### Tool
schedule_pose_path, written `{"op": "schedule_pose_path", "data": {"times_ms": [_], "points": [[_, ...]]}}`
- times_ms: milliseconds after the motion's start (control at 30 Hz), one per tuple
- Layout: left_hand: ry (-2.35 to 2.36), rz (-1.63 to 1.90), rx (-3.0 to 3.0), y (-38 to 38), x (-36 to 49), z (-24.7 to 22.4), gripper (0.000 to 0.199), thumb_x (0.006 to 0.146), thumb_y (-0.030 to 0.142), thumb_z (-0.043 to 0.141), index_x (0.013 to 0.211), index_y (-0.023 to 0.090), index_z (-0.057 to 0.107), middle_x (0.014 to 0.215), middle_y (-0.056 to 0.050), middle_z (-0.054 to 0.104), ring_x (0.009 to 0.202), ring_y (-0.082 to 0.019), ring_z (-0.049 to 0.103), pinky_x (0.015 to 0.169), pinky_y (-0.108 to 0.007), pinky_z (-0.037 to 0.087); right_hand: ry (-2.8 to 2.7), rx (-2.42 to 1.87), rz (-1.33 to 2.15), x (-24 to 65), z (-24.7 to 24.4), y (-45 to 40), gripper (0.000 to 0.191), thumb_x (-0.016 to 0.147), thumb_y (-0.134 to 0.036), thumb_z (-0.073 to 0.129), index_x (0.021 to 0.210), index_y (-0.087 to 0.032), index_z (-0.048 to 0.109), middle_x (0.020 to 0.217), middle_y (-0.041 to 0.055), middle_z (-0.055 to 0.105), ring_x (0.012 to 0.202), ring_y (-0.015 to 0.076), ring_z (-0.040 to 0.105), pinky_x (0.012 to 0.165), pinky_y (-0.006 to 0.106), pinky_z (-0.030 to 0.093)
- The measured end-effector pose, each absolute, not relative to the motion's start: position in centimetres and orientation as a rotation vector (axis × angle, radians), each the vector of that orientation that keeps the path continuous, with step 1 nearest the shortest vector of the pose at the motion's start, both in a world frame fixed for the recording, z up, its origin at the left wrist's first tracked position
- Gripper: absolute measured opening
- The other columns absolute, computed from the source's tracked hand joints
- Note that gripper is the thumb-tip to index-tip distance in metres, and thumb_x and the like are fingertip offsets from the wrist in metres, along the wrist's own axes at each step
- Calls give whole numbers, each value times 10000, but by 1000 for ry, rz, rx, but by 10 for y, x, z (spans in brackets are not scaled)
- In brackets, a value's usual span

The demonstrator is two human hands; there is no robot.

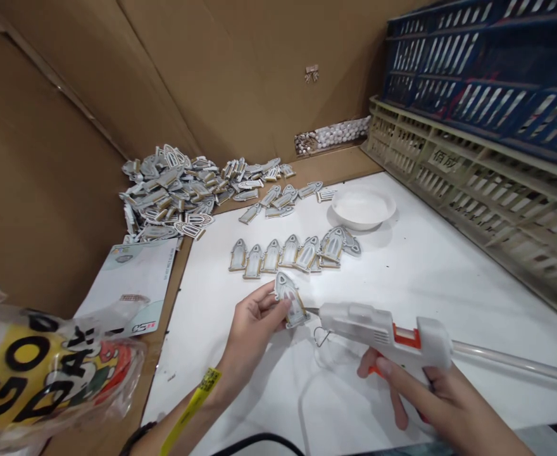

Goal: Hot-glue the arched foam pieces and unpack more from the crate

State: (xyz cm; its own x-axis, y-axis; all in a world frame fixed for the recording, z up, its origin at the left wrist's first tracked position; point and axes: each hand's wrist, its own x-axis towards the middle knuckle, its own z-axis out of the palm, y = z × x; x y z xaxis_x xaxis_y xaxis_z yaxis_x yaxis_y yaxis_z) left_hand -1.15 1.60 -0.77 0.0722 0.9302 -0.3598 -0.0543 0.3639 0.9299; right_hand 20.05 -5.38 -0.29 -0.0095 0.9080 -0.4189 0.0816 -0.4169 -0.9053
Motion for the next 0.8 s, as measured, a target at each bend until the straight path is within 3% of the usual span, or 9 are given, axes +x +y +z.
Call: {"op": "schedule_pose_path", "data": {"times_ms": [100, 267, 433, 800], "points": [[1256, 911, 920, 17, -12, -9, 460, 751, 384, 756, 1139, 158, 660, 926, -68, 728, 728, -123, 617, 622, -183, 463, -1059, -1586, 1496, 200, -3, -53, 396, 738, -618, 614, 794, -231, 678, 555, -21, 490, 601, 176, 560, 500, 237, 482], [1245, 944, 952, 17, -11, -10, 441, 753, 357, 761, 1132, 154, 666, 914, -63, 721, 711, -108, 584, 605, -172, 444, -1098, -1651, 1520, 203, -8, -55, 392, 754, -606, 584, 796, -225, 666, 693, -2, 614, 520, 137, 527, 510, 246, 465], [1224, 966, 998, 16, -10, -9, 405, 769, 331, 753, 1133, 169, 674, 890, -50, 723, 670, -86, 548, 579, -161, 418, -1165, -1728, 1506, 202, -4, -53, 356, 741, -583, 580, 751, -241, 678, 505, -34, 485, 526, 152, 544, 553, 233, 486], [1206, 993, 998, 16, -10, -7, 381, 759, 319, 758, 1104, 172, 691, 821, -32, 718, 629, -74, 523, 559, -159, 397, -1340, -1801, 1469, 204, 1, -49, 387, 783, -589, 494, 680, -243, 632, 489, -42, 465, 530, 141, 523, 579, 224, 452]]}}
